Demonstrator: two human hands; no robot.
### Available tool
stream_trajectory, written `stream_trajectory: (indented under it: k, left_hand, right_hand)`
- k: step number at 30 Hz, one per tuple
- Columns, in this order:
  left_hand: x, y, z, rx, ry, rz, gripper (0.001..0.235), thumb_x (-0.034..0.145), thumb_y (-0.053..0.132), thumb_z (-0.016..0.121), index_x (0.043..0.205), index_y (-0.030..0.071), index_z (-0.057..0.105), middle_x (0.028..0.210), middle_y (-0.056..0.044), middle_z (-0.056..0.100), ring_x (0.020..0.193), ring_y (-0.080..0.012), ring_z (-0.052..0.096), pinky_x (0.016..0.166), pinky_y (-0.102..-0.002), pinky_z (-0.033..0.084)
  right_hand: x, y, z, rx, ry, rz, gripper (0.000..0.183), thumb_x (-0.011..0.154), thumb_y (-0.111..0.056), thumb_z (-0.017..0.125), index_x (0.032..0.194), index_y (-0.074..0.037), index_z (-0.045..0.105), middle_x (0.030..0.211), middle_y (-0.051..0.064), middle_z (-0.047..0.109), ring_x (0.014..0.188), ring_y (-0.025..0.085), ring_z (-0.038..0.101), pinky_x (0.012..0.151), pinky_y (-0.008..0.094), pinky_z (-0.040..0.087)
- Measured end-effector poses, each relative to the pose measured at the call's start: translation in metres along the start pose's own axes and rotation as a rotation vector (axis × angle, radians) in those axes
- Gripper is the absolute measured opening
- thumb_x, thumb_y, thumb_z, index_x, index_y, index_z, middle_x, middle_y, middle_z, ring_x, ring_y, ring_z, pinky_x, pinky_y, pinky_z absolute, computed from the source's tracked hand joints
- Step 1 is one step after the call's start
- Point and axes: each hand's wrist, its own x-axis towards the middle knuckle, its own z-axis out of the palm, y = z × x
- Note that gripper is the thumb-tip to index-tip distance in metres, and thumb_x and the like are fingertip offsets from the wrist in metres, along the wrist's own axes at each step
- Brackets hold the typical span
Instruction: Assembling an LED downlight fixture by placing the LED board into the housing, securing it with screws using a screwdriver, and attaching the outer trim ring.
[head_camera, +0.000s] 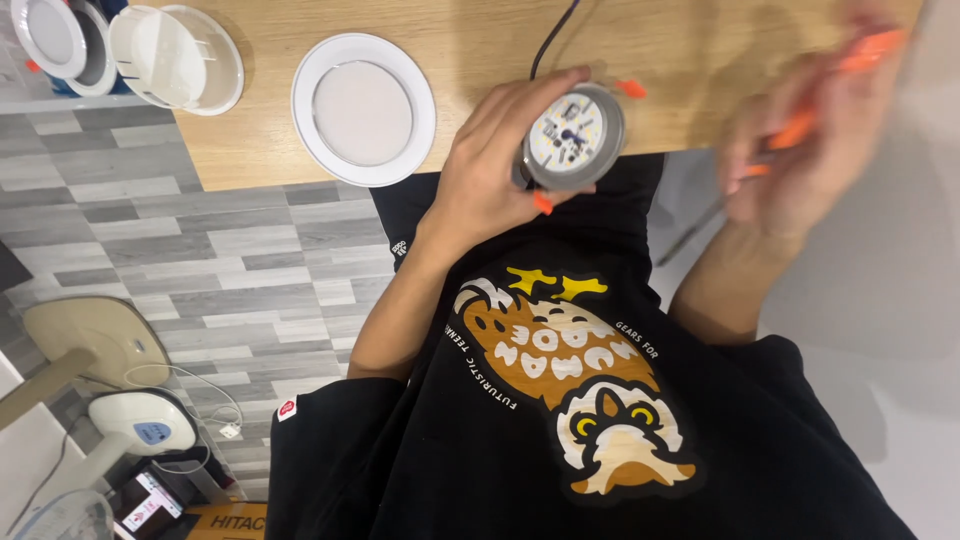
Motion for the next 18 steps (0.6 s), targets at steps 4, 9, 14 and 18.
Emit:
stream_trajectory:
  k: [4, 9, 14, 18]
  left_hand:
    - [-0.012, 0.002, 0.007, -0.146, -0.015, 0.015, 0.103, 0.093, 0.034, 0.112, 0.167, 0.02, 0.042, 0.166, -0.008, 0.061, 0.155, -0.0292, 0.066, 0.136, -0.051, 0.053]
    - [-0.026, 0.008, 0.018, -0.068, -0.099, 0.015, 0.102, 0.093, 0.043, 0.109, 0.167, 0.018, 0.044, 0.165, -0.005, 0.061, 0.143, -0.0317, 0.064, 0.126, -0.046, 0.058]
    - [-0.03, 0.019, 0.016, -0.051, -0.07, 0.052, 0.108, 0.091, 0.054, 0.105, 0.169, 0.019, 0.039, 0.171, -0.008, 0.051, 0.157, -0.0328, 0.055, 0.136, -0.05, 0.053]
    - [-0.042, 0.047, 0.01, -0.125, 0.026, 0.06, 0.115, 0.086, 0.057, 0.106, 0.168, 0.014, 0.037, 0.176, -0.019, 0.033, 0.171, -0.0415, 0.041, 0.148, -0.06, 0.047]
  right_hand:
    - [-0.016, 0.018, 0.033, -0.063, -0.034, 0.143, 0.042, 0.115, -0.034, 0.065, 0.141, -0.004, 0.049, 0.112, 0.008, 0.058, 0.04, 0.01, 0.036, 0.033, 0.024, 0.025]
    - [-0.028, 0.032, 0.049, -0.358, -0.347, -0.104, 0.059, 0.118, -0.048, 0.052, 0.126, 0.009, 0.063, 0.092, 0.016, 0.07, 0.045, 0.011, 0.049, 0.04, 0.027, 0.037]
    - [-0.039, 0.036, 0.044, -0.483, -0.244, -0.127, 0.05, 0.115, -0.037, 0.059, 0.118, 0.011, 0.07, 0.1, 0.019, 0.073, 0.075, 0.022, 0.063, 0.067, 0.033, 0.049]
    - [-0.051, 0.025, 0.048, -0.476, -0.234, -0.146, 0.052, 0.115, -0.039, 0.058, 0.116, 0.012, 0.071, 0.09, 0.017, 0.071, 0.059, 0.017, 0.055, 0.056, 0.031, 0.041]
